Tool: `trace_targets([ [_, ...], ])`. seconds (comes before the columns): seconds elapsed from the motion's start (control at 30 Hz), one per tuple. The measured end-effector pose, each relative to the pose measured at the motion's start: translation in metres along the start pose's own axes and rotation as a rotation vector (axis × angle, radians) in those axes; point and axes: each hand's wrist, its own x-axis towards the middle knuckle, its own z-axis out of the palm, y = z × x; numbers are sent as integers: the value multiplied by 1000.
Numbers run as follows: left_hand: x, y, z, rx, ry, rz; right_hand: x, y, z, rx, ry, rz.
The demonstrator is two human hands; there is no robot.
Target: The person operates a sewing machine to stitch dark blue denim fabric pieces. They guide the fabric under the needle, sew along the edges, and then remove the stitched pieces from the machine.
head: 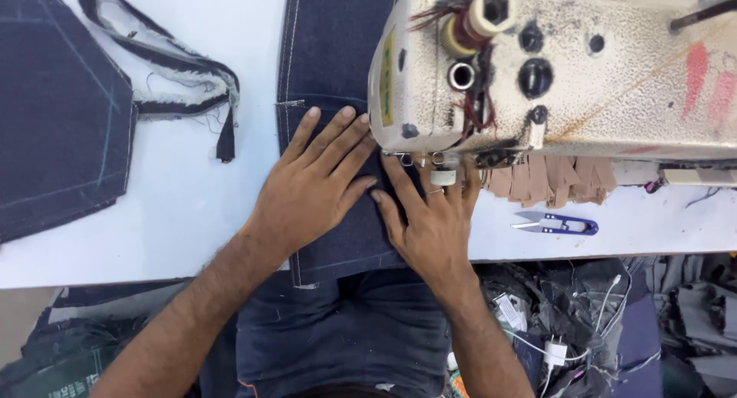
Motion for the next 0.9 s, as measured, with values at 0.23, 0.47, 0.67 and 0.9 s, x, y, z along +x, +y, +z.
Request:
trace_targets([
  [0.23, 3, -5, 3, -16, -7, -3, -1, 4, 6, 17, -2, 19],
  [0.47, 4, -9, 6, -12, 25, 6, 1, 5, 8, -31, 30, -12],
  [0.67, -14, 1, 1, 123, 31, 53, -23, 0, -3, 139, 68, -46],
  [0.9, -61, 38, -25, -147, -167, 95, -74, 8, -25, 339, -5, -102],
])
